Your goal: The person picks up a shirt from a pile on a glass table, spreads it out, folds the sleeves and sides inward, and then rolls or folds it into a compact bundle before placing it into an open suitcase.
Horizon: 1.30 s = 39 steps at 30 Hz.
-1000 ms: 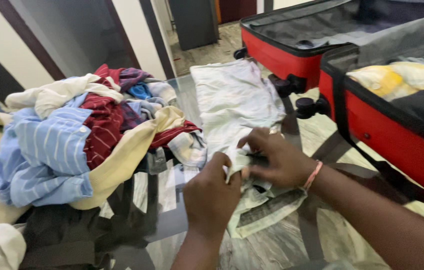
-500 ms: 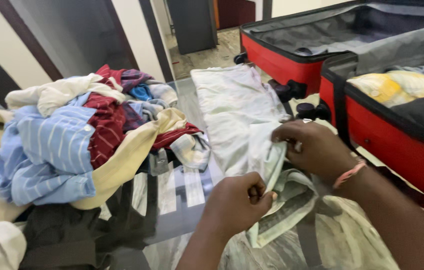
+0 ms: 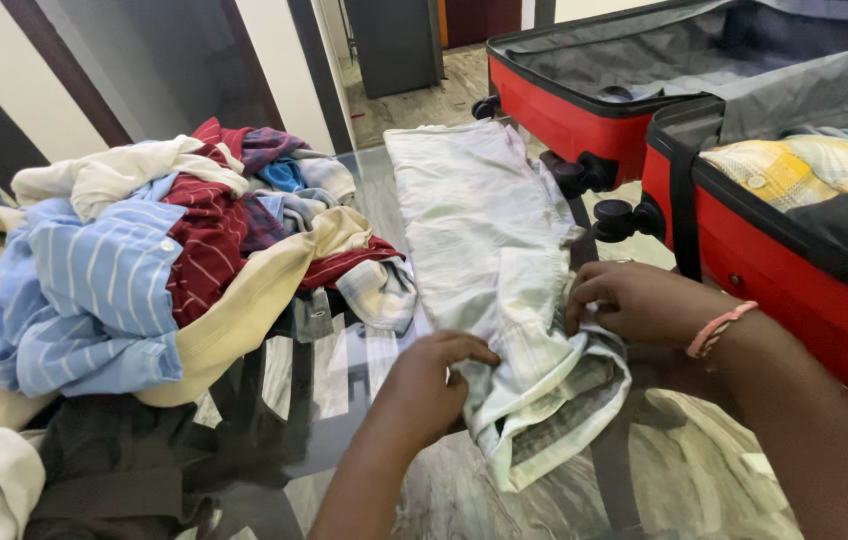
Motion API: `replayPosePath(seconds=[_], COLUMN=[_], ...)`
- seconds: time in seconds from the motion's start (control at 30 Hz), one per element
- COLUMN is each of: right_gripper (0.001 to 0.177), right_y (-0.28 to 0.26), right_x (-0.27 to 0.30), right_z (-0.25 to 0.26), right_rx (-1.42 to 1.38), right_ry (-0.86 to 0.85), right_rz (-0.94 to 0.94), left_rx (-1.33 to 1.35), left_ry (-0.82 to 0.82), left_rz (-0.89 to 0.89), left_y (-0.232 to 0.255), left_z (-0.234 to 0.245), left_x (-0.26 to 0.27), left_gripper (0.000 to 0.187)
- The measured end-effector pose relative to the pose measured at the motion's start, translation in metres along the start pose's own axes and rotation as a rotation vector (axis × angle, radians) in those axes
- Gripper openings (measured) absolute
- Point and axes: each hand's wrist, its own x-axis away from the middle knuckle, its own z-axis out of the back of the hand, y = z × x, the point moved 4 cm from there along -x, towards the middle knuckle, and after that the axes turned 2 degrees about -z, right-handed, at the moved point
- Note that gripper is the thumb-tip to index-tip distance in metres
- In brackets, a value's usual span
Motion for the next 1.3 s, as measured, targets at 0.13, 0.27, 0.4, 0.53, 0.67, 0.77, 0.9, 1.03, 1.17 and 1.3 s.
replayPosePath(seconds=[0.13,0.27,0.4,0.53,0.67,0.77,0.9,1.03,1.17,1.3], right_gripper=[0.053,0.065,0.066,0.065,0.063,0.056,0.046,0.030,0.043,0.061], right_y=[0.006,0.008,0.006,0.017,0.025,0.028,0.030,0.033,0.042,0.039], right_x=[0.006,0.007,0.005,-0.001,-0.009,-0.010,-0.009,-0.016,-0.024,-0.034], right_z=[0.001,-0.003,-0.001,-0.002,-0.003,0.003,0.005,-0.003,-0.017,-0.032], right_rx=[0.046,0.114,0.004,-0.002,-0.144,-0.306,-0.377,-0.687,-0.787,-0.658], right_ry=[-0.079,-0.149,-0.112,-0.089,0.122,0.310,0.435,0.388,0.338,0.273], right_rz=[-0.113,-0.173,-0.072,-0.076,0.150,0.214,0.173,0.268,-0.076,-0.326], left_rx=[0.079,0.062,0.078,0.084,0.209,0.409,0.504,0.642,0.712,0.643], left_ry=[-0.280,-0.332,-0.349,-0.246,-0.046,0.085,0.181,0.267,0.475,0.487], left_rz=[0.162,-0.015,0.044,0.076,0.100,0.201,0.143,0.218,0.445,0.589], left_y=[-0.009,-0.006,-0.001,-0.004,-0.020,-0.026,-0.024,-0.023,-0.031,-0.035], left_z=[-0.003,-0.002,0.000,-0.003,-0.010,-0.015,-0.011,-0.006,0.003,0.004], left_x=[0.007,0.008,0.007,0.005,-0.003,-0.002,-0.003,-0.006,-0.005,-0.001], left_gripper=[0.058,0.064,0.070,0.055,0.036,0.029,0.021,0.028,0.039,0.043])
